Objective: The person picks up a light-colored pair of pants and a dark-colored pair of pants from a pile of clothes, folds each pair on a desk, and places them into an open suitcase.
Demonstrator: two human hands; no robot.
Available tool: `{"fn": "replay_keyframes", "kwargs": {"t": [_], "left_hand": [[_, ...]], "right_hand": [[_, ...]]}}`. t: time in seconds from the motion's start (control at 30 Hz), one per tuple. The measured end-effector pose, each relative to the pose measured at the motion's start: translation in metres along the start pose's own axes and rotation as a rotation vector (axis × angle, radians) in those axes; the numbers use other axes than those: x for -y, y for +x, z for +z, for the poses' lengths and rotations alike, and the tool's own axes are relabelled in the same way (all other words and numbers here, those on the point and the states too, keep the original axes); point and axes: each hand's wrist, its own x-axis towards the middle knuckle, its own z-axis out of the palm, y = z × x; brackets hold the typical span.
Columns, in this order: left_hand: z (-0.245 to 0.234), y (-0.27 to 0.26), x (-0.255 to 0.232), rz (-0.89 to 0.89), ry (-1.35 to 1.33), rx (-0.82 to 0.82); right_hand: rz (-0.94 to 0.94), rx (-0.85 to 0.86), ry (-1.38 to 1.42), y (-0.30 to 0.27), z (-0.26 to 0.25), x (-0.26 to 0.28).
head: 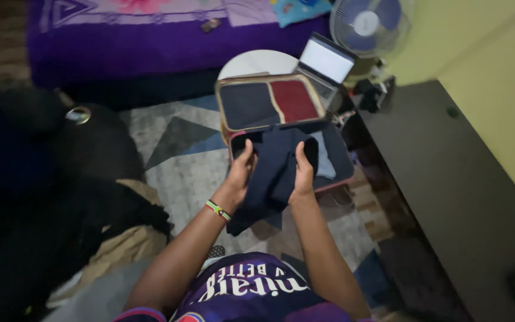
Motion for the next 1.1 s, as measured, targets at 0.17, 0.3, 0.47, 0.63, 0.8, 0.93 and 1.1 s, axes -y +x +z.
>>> {"fn": "replay_keyframes", "kwargs": {"t": [0.17, 0.3, 0.47, 0.63, 0.8, 0.93, 1.1], "left_hand": [[0.011, 0.003, 0.026, -0.22, 0.298, -0.151], [-0.009, 0.005, 0.032, -0.407, 0.418, 0.166], [-0.006, 0.015, 0.044, -0.484, 0.698, 0.159], [0.017, 0.014, 0.068, -0.622, 0.462, 0.125], [0.038, 0.041, 0.083, -0.427, 0.52, 0.051], [0.059, 0.077, 0.096, -0.56, 0.32, 0.223], [0.097, 0.07, 0.126, -0.635, 0.228, 0.391]], "right_hand": [[-0.278, -0.364, -0.108, -0.012, -0.01, 0.016], [-0.425, -0.417, -0.092, -0.032, -0.006, 0.028], [-0.535, -0.555, -0.061, -0.068, 0.005, 0.024], [-0.629, -0.617, -0.017, -0.113, 0.001, 0.015], [-0.671, -0.716, -0.305, -0.142, -0.003, -0.009], [-0.727, -0.689, -0.556, -0.158, -0.009, -0.031], [-0.852, -0.671, -0.163, -0.2, -0.02, 0.008]]}}
